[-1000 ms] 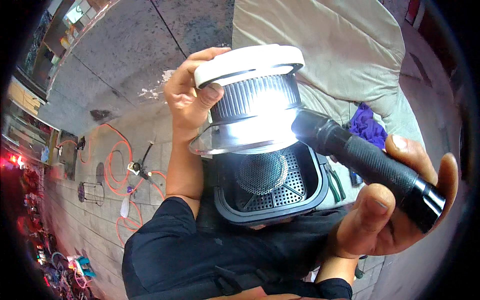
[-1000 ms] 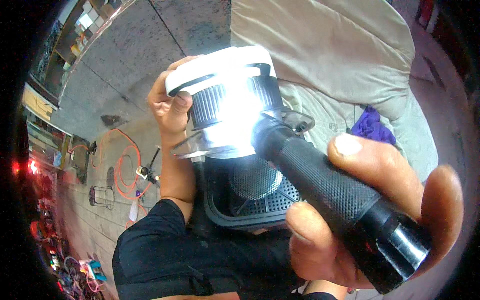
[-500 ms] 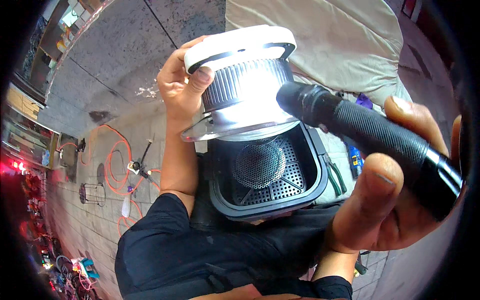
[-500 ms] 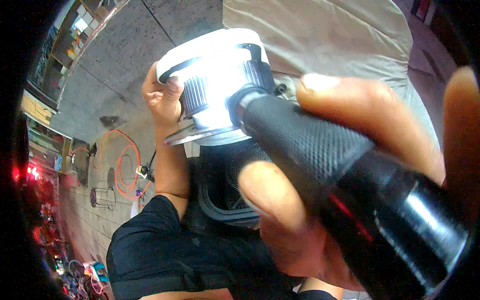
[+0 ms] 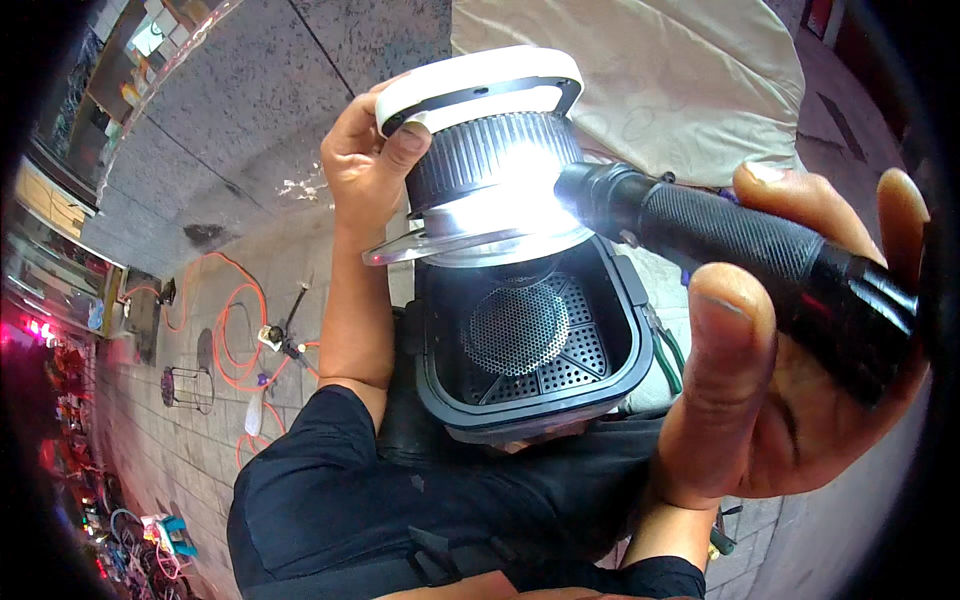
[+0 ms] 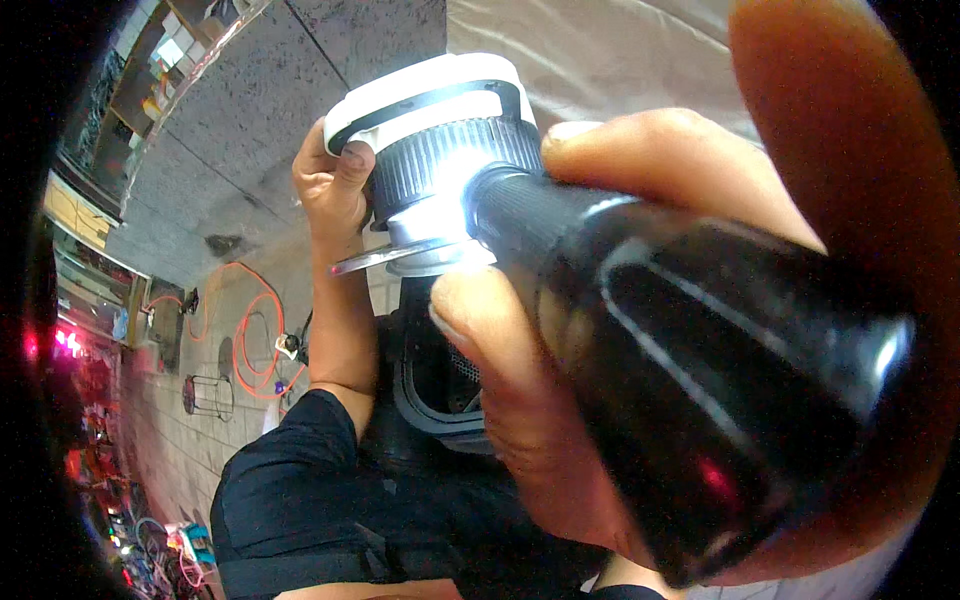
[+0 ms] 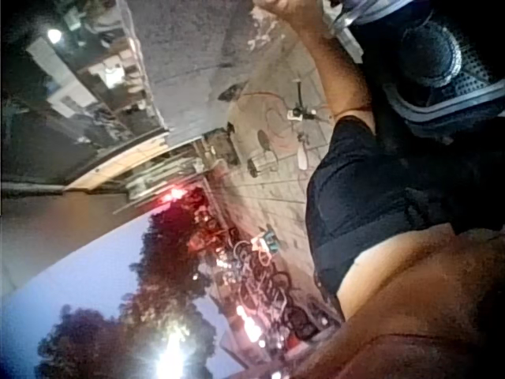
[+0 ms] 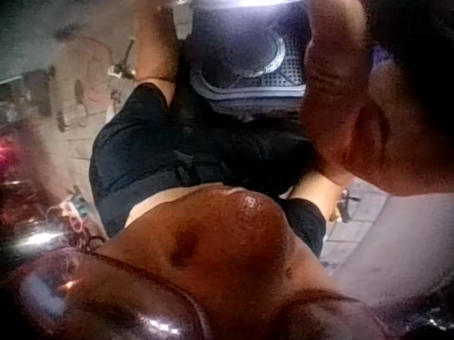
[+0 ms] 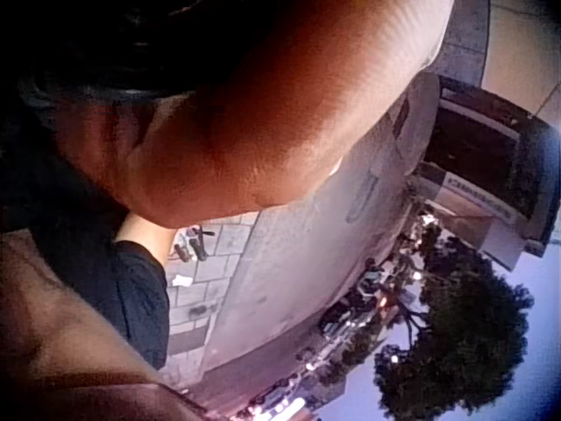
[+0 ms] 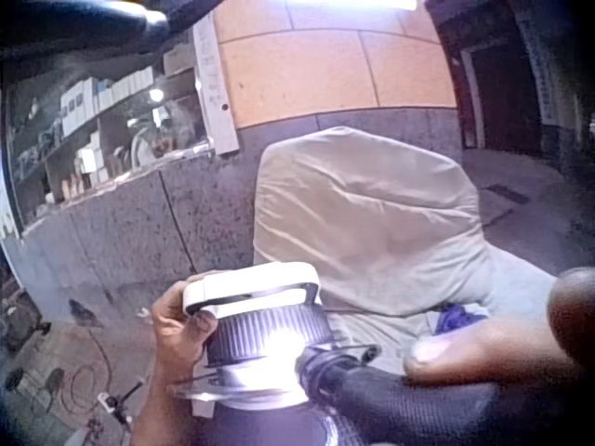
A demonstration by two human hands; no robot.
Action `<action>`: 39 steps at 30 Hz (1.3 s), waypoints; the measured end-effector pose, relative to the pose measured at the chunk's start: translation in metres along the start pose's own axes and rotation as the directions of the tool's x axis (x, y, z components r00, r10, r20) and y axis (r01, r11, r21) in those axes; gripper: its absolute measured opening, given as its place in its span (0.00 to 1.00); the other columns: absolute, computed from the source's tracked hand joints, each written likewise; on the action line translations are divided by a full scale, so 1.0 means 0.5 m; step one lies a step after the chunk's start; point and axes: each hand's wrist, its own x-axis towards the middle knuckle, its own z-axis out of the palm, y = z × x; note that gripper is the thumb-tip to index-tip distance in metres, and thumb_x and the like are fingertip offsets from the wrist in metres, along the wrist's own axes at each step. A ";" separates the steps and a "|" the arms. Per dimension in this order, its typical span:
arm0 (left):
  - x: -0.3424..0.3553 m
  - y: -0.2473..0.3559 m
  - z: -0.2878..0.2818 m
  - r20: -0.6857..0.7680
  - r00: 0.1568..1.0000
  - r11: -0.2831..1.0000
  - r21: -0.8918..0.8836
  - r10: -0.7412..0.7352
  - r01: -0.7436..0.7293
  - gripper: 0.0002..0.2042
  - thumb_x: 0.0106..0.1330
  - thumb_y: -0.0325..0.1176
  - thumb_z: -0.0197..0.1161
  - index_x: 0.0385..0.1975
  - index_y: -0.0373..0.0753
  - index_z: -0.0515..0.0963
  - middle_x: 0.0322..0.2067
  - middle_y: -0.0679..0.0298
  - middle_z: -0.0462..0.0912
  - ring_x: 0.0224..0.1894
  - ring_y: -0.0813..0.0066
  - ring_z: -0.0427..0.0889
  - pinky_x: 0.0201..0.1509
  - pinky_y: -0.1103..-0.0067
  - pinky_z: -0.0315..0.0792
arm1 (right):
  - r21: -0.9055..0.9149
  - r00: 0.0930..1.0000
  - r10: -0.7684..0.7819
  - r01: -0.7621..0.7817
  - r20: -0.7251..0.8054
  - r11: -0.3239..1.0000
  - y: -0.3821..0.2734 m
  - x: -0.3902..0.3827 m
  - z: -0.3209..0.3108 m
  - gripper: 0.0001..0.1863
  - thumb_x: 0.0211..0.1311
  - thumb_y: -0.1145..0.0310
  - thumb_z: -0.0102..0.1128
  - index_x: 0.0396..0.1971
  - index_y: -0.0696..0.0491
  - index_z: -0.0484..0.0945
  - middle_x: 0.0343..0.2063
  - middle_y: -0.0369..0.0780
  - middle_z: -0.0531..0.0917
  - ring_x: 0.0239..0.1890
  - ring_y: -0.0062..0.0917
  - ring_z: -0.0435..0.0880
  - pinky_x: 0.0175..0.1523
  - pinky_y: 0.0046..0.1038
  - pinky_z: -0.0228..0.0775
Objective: The person disassembles a portable appliance, removes the top lid, and uses a flashlight to inspect the internal components and heating element. They then use a screwdriver to adjust a part of the device.
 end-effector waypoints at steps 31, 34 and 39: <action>0.014 -0.007 -0.031 0.163 0.974 0.980 0.148 -0.157 0.133 0.27 0.56 0.32 0.81 0.56 0.38 0.79 0.49 0.60 0.87 0.52 0.67 0.87 0.60 0.70 0.80 | 0.288 0.993 0.071 -0.040 -0.098 0.957 -0.007 -0.014 0.047 0.40 0.68 0.49 0.68 0.70 0.55 0.61 0.49 0.51 0.83 0.40 0.33 0.86 0.39 0.28 0.84; 0.010 -0.019 -0.005 0.144 0.989 0.999 0.046 -0.034 0.028 0.32 0.48 0.38 0.85 0.55 0.37 0.80 0.49 0.59 0.87 0.52 0.66 0.86 0.61 0.70 0.79 | 0.484 0.991 0.120 -0.077 -0.060 0.872 0.021 0.019 0.055 0.36 0.73 0.50 0.62 0.70 0.56 0.61 0.50 0.52 0.82 0.35 0.33 0.87 0.39 0.31 0.84; -0.001 0.032 0.010 0.145 0.986 0.969 0.243 -0.083 0.046 0.35 0.43 0.43 0.86 0.53 0.37 0.79 0.45 0.58 0.88 0.50 0.68 0.88 0.58 0.73 0.79 | 0.656 0.985 0.117 -0.004 -0.128 0.754 0.061 0.081 0.155 0.25 0.76 0.58 0.59 0.64 0.55 0.66 0.53 0.53 0.82 0.37 0.37 0.90 0.41 0.31 0.87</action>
